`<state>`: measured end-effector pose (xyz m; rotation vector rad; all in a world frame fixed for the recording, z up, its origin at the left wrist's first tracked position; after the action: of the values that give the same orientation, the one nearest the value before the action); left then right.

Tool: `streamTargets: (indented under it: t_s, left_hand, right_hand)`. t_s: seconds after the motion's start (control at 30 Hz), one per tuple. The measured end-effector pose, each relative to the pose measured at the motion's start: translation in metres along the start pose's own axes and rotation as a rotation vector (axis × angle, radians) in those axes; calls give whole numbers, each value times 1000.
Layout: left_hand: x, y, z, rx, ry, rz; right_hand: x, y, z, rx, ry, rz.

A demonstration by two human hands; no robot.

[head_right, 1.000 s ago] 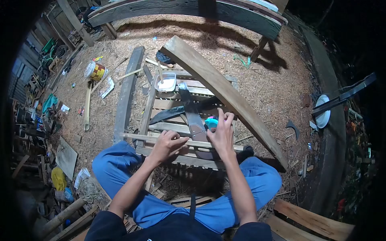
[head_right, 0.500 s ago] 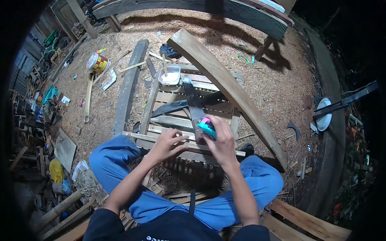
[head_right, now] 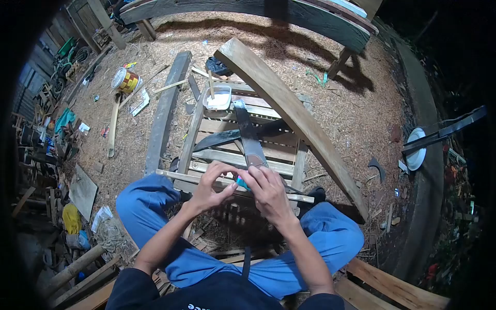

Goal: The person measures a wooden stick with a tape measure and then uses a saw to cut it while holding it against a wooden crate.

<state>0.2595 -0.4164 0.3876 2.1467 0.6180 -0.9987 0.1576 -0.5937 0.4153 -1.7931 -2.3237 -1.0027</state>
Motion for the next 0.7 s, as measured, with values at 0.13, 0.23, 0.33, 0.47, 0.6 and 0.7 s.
streamTargets:
  t_s: [0.13, 0.23, 0.33, 0.47, 0.6, 0.7]
  left_hand:
    - [8, -8, 7, 40, -242, -247]
    - [15, -10, 4, 41, -362, -301]
    - [13, 0, -18, -63, -233, -285]
    - [31, 2, -40, -300, -314, -340]
    - [44, -2, -51, -337, -298, -359]
    - [43, -8, -42, -291, -235, -351]
  right_hand:
    - [4, 0, 3, 55, -10, -21]
    - [4, 2, 1, 73, 7, 1]
    - [-5, 2, -6, 67, 2, 12]
    - [-6, 5, -15, 110, 8, 58]
    - [-9, 0, -11, 190, 18, 76]
    - [-10, -6, -6, 240, 3, 112]
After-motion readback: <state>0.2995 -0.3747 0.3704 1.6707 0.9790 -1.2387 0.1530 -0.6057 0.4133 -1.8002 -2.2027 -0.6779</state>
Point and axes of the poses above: each hand's wrist, its own y-axis towards the middle knuckle, its own z-axis out of the palm, x = y × z, the point moved 3 cm from there along y, towards the middle knuckle, and after that the axes turned 3 degrees about y, right-handed, at the moved point
